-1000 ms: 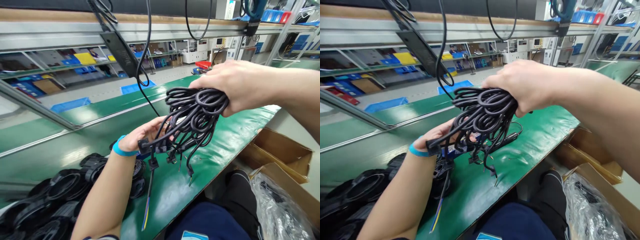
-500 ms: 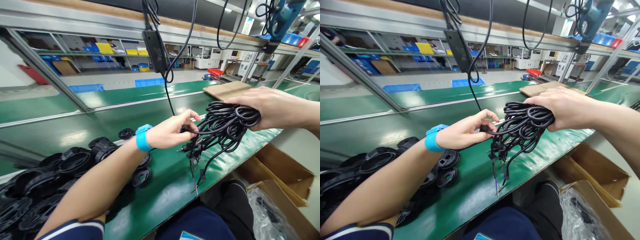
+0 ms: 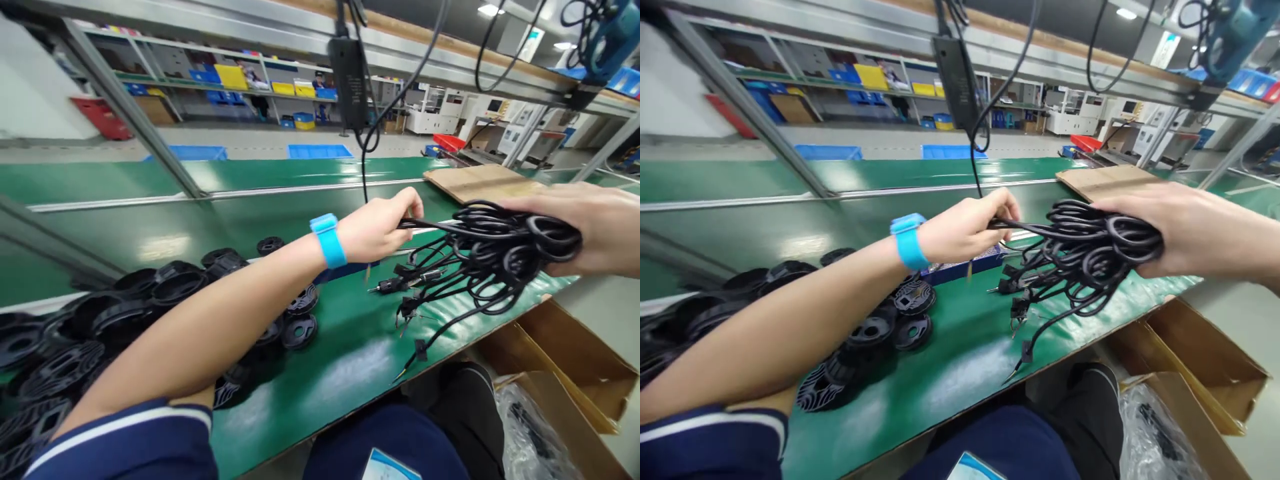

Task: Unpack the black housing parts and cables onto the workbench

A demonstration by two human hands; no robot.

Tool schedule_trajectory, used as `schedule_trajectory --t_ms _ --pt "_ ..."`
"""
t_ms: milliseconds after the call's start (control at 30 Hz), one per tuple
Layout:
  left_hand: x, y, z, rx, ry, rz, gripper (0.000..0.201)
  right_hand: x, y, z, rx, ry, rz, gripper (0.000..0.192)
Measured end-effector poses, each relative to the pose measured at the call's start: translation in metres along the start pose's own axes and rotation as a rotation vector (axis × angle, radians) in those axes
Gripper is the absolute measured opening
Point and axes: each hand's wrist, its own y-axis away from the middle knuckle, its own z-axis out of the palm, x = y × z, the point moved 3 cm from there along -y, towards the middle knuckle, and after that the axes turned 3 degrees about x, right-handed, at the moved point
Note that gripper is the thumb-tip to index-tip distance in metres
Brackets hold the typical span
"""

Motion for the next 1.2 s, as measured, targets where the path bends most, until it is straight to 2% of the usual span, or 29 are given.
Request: schedule_trajectory --t_ms 100,233,333,400,533,633,700,733,800,867,967,1033,1200 --pt "-0.011 -0.005 0.008 -0.073 0.077 -0.061 0.040 0.006 0.013 0.008 -0.006 0.020 0.000 0.082" --pt "-0.013 -0.005 0.019 -0.318 0.229 -0.053 0.072 0.014 0.026 0.020 -0.073 0.019 0.070 0.080" --pt "-0.011 0.000 0.026 -0.327 0.261 -0.077 0.080 0.017 0.028 0.025 -0.088 0.017 0.084 0.080" --pt "-0.008 0.004 0.033 -0.309 0.237 -0.071 0.074 0.018 0.027 0.025 -0.069 0.026 0.080 0.087" --pt "-0.006 0.006 0.044 -0.325 0.128 -0.023 0.033 0.014 0.021 0.023 -0.075 0.028 0.053 0.093" --pt "-0.012 -0.002 0.037 -0.204 0.059 0.023 0.019 0.009 0.017 0.022 -0.078 0.004 0.041 0.086" --pt "-0.016 -0.009 0.029 -0.137 0.079 0.074 0.017 0.008 0.016 0.023 -0.072 -0.008 0.061 0.085" --pt "-0.018 -0.011 0.027 -0.144 0.108 0.094 0.017 0.009 0.016 0.023 -0.068 -0.009 0.075 0.087" --pt "-0.022 -0.014 0.028 -0.232 0.180 0.100 0.021 0.012 0.017 0.024 -0.059 -0.008 0.097 0.090" --pt "-0.026 -0.016 0.035 -0.308 0.234 0.059 0.029 0.013 0.017 0.024 -0.063 -0.008 0.105 0.091" --pt "-0.031 -0.016 0.049 -0.317 0.292 -0.003 0.057 0.012 0.018 0.025 -0.083 -0.026 0.104 0.088" --pt "-0.031 -0.016 0.060 -0.338 0.362 0.012 0.067 0.010 0.019 0.026 -0.090 -0.043 0.107 0.087" --pt "-0.027 -0.014 0.082 -0.502 0.497 0.064 0.034 0.006 0.022 0.028 -0.116 -0.090 0.124 0.084"
